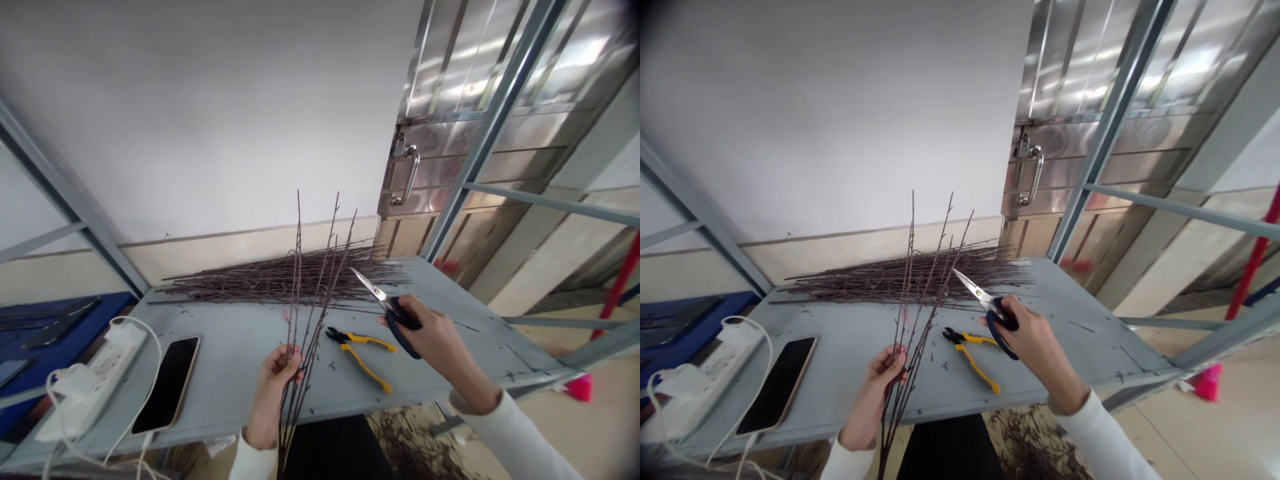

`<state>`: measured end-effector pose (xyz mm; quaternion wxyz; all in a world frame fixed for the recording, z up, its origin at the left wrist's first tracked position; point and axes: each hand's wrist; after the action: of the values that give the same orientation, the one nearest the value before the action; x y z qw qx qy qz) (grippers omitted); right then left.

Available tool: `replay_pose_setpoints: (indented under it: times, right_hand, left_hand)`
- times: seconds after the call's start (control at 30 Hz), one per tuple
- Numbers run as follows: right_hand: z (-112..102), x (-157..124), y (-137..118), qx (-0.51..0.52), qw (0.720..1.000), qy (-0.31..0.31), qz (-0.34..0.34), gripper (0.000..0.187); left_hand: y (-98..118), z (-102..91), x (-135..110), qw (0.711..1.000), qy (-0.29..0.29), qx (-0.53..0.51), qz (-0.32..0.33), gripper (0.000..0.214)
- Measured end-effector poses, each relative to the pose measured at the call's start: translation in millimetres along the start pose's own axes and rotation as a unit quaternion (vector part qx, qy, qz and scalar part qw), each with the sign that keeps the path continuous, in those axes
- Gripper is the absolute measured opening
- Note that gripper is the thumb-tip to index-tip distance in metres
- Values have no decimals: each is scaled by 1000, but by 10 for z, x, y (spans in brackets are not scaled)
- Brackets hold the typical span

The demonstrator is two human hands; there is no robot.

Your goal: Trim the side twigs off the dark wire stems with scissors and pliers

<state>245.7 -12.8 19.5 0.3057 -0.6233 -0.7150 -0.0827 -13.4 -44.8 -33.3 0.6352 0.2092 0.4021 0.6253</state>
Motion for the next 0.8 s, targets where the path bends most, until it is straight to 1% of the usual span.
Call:
replay_pose_setpoints:
  times: [0.07,0.17,0.33,0.43,0.5,0.57,0.63,0.7,0.8]
  right_hand:
    - [42,-8,6,32,999,-12,38,33]
    - [133,-60,32,74,994,-44,63,35]
    - [258,-230,13,122,987,-92,46,31]
    - [319,-343,-57,158,984,-72,22,34]
    - [376,-398,-120,198,977,-75,19,31]
    - [454,-426,-199,241,964,-99,41,26]
    - [545,-423,-298,297,945,-108,81,26]
    - [636,-396,-417,367,917,-109,115,29]
    - [758,-339,-602,447,874,-123,144,34]
  left_hand:
    - [-4,12,-1,1000,13,-1,-2,38]
    - [-32,6,18,999,30,-11,-5,39]
    - [-94,-37,72,999,28,-31,-6,38]
    - [-114,-53,92,999,15,-31,-4,35]
    - [-108,-45,94,999,10,-32,-2,35]
    - [-87,-21,87,1000,7,-29,-3,36]
    - [-60,11,77,1000,2,-21,-4,37]
    - [-38,41,69,1000,-6,-16,-7,37]
    - [-27,66,65,999,-24,-20,-19,35]
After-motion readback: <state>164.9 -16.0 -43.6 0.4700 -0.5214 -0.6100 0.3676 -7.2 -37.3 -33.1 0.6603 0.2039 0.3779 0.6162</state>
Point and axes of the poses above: each hand's wrist, its own x-axis towards the middle knuckle, its own z-axis out of the palm, y = z × x, and after that the axes turned 13 degrees about -x, right-handed
